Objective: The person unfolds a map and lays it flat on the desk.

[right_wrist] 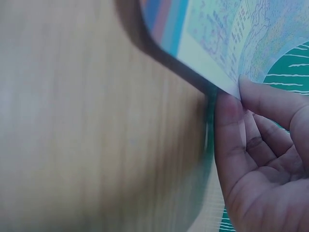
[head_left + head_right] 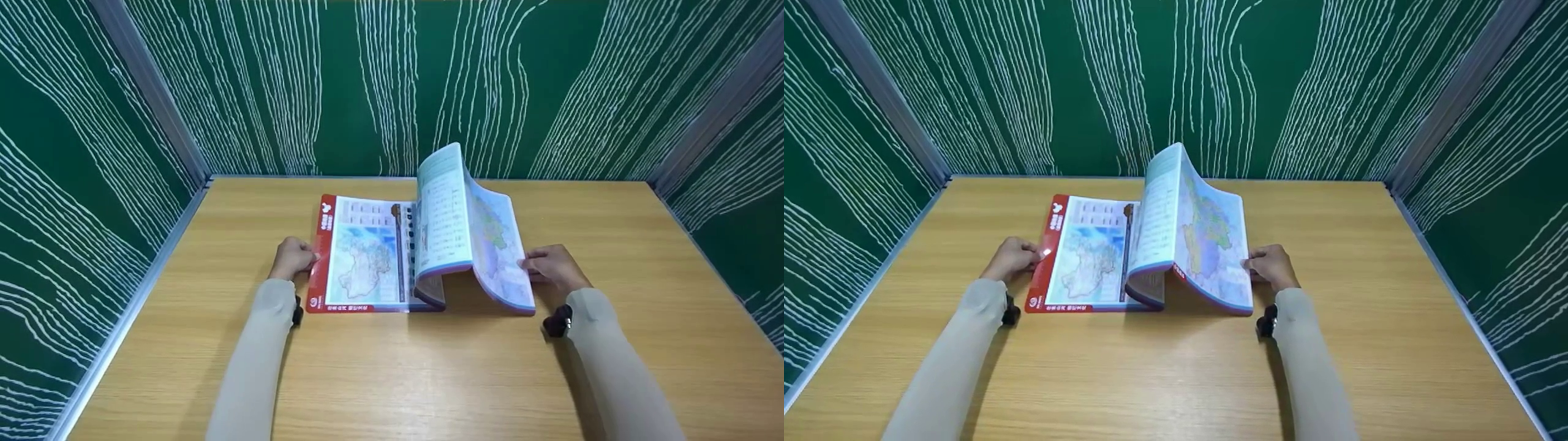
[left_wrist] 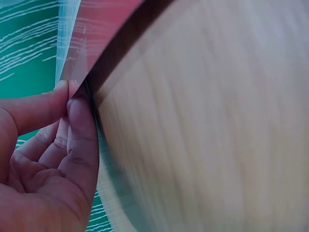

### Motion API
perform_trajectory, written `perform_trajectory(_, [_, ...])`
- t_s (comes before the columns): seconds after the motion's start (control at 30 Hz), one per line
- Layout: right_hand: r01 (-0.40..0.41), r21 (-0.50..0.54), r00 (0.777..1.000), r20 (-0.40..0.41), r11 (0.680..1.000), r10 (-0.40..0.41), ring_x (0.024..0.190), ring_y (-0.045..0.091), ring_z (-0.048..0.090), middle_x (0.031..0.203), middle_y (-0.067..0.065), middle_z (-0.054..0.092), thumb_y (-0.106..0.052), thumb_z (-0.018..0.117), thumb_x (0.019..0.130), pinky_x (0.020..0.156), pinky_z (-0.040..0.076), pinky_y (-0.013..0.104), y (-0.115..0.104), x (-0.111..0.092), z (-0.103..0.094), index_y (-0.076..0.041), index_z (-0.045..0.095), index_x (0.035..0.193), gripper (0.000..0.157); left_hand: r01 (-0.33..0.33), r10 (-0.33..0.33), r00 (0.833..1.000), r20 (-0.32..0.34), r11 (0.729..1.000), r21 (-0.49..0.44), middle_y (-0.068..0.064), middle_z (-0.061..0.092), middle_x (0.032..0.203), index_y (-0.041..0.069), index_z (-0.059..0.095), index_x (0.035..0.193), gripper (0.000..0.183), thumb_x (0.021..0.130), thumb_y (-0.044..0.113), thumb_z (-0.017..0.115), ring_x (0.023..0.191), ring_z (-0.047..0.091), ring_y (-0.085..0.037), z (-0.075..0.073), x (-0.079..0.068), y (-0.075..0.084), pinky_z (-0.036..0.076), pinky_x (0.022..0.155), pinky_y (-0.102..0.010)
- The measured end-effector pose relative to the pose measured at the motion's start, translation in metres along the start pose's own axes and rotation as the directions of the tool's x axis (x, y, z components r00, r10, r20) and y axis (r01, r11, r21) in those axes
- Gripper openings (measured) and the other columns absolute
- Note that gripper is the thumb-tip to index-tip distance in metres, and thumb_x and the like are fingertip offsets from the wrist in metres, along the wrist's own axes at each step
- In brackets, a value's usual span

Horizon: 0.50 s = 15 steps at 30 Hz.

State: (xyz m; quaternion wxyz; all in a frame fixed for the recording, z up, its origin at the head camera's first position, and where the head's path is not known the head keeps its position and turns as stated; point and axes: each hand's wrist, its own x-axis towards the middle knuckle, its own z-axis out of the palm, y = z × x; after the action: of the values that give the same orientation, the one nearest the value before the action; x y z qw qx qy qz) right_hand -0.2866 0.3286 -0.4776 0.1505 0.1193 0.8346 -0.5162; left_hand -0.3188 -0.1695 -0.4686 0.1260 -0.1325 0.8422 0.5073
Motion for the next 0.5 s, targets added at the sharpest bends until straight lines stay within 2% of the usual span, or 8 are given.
perform_trajectory(0.17, [0.012,0.009,1.000,0.013,1.000,-0.012,0.076,0.006,0.065,0.089,-0.002,0.067,-0.010,0.062,0.091,0.073,0.056,0.022,0.0014,-0.0016,-0.0023,0.013,0.049,0.130,0.048,0.011,-0.010,1.000,0.020,0.999,-0.047,-0.022,0.064,0.115,-0.006,0.061,0.118,0.029,0.090,0.000,0.056,0.098,0.068,-0.033,-0.0022,-0.0011,0.0006,0.059,0.078,-0.039])
perform_trajectory(0.33, [0.030,0.027,0.999,0.017,0.999,-0.030,0.077,0.005,0.065,0.089,-0.003,0.067,-0.009,0.061,0.091,0.073,0.056,0.022,0.0037,-0.0029,-0.0034,0.015,0.046,0.132,0.050,0.008,-0.007,1.000,0.017,1.000,-0.023,-0.021,0.064,0.115,-0.005,0.061,0.118,0.029,0.090,0.002,0.056,0.098,0.068,-0.032,-0.0038,-0.0013,0.0001,0.058,0.080,-0.039])
perform_trajectory(0.5, [0.015,0.020,1.000,0.009,1.000,-0.015,0.077,0.005,0.065,0.092,-0.001,0.067,-0.008,0.061,0.091,0.074,0.056,0.022,0.0058,-0.0010,-0.0049,0.015,0.045,0.133,0.050,0.004,-0.004,1.000,0.010,1.000,-0.018,-0.021,0.064,0.116,-0.005,0.059,0.119,0.030,0.090,0.003,0.057,0.101,0.068,-0.033,-0.0040,-0.0017,-0.0004,0.058,0.081,-0.040])
